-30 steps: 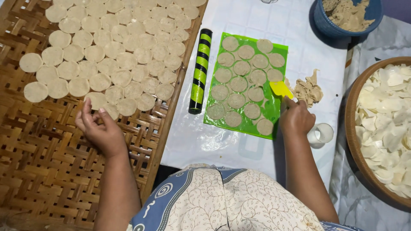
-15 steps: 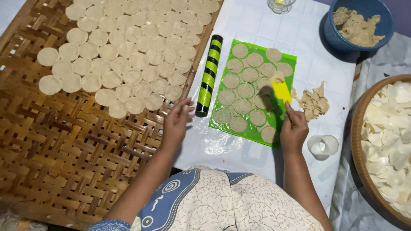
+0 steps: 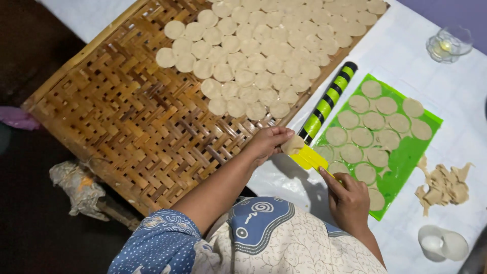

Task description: Rolling dough and cutting it into small circular rounds for snack preparation.

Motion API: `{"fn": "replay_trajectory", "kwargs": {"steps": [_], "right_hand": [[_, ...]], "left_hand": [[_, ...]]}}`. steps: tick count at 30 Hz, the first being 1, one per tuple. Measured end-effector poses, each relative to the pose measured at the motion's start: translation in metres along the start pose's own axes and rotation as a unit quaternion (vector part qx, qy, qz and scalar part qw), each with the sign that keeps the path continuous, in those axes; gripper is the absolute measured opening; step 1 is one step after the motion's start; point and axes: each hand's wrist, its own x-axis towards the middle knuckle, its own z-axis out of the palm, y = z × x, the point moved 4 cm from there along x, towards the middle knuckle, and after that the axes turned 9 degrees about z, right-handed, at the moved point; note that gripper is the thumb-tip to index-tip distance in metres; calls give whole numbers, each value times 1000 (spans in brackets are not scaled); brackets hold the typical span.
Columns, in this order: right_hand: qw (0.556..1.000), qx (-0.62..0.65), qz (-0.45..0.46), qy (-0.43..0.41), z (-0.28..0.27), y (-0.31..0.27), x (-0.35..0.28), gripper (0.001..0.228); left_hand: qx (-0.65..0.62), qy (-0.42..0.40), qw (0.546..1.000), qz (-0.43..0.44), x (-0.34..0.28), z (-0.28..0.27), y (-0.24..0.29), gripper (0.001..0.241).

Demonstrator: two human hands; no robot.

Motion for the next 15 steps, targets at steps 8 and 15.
{"fn": "replay_trajectory", "kwargs": {"steps": [8,15], "right_hand": [[999,-43,4,-3,14,-35,19,51],[997,-16,70,-15,25,-20,14,50]], "left_hand": [[169,210,951,153,-37,-41,74,32],[470,330,785,233,-86,-109,168,37]]}}
